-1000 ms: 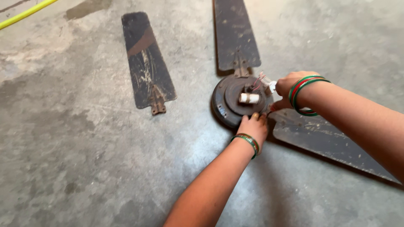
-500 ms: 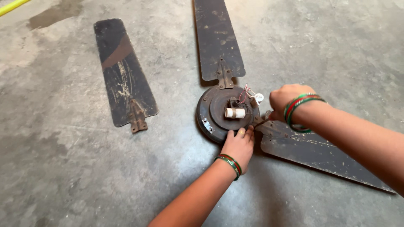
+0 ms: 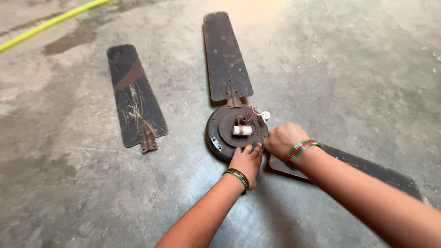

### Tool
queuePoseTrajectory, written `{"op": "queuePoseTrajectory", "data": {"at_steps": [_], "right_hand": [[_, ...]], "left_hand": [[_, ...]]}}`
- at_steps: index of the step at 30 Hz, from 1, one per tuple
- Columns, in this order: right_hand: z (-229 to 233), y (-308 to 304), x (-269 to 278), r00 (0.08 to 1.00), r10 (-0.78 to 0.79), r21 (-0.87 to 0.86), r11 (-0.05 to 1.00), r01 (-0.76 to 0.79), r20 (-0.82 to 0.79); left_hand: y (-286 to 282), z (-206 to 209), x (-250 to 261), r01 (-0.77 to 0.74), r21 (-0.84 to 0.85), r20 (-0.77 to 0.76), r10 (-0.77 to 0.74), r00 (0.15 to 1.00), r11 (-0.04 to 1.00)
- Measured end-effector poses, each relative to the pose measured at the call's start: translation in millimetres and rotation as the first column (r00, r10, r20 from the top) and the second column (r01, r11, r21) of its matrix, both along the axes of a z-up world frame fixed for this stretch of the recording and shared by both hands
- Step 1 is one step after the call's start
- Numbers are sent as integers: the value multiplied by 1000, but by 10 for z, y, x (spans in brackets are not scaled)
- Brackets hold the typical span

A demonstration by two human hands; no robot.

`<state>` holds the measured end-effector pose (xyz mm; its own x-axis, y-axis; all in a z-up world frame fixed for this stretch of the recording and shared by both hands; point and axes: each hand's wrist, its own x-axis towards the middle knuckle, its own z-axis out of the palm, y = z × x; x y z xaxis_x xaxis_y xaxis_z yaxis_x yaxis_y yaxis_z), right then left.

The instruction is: The person uses a screwdriver to remove screws from the central hub of a ceiling fan and detaches each blade one by one. The blades are placed on the floor beside the motor housing as they are removed.

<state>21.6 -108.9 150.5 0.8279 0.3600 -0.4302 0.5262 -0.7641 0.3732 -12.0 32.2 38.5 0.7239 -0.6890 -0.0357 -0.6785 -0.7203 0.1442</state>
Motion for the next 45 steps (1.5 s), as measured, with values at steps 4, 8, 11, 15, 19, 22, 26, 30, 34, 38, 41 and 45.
{"op": "queuePoseTrajectory", "data": {"at_steps": [4, 8, 11, 15, 19, 22, 26, 30, 34, 38, 41, 45], "right_hand": [[13, 140, 61, 982, -114, 103, 990, 98, 153], [-91, 327, -44, 909, -276, 402, 905, 138, 311], [-21, 267, -12, 846, -389, 821, 563, -95, 365], [35, 227, 27, 845, -534, 1000, -7, -23, 16], [13, 302, 150, 854, -507, 993, -89, 79, -114], [-35, 324, 305, 890, -435, 990, -102, 100, -135], [-115, 156, 513, 960, -247, 986, -135, 98, -129], [-196, -46, 661, 973, -166, 978, -165, 130, -158], [-194, -131, 704, 946, -200, 952, -221, 211, -257], [-136, -45, 545, 908, -368, 970, -206, 130, -201], [2, -56, 452, 832, -528, 959, 283, -18, 172], [163, -117, 442, 797, -572, 625, 698, 349, 194]], "left_hand": [[-32, 8, 70, -337, -401, -340, 203, 918, 852], [-163, -96, 366, -395, -814, -309, 257, 916, 426], [-239, -139, 674, -494, -761, -487, 133, 863, 420], [-160, -320, 752, -337, -703, -432, 1, 902, 626], [-238, -531, 819, -219, -600, -247, 82, 966, 770], [-337, -633, 844, -237, -468, -117, 206, 972, 851], [-431, -594, 674, -344, -667, -137, 345, 929, 661], [-554, -412, 476, -457, -697, -204, 459, 865, 553], [-604, -281, 436, -499, -707, -239, 494, 836, 502], [-604, -234, 445, -523, -662, -238, 511, 826, 537], [-629, -233, 467, -565, -641, -290, 517, 805, 521], [-677, -239, 484, -603, -613, -330, 528, 783, 511]]}}
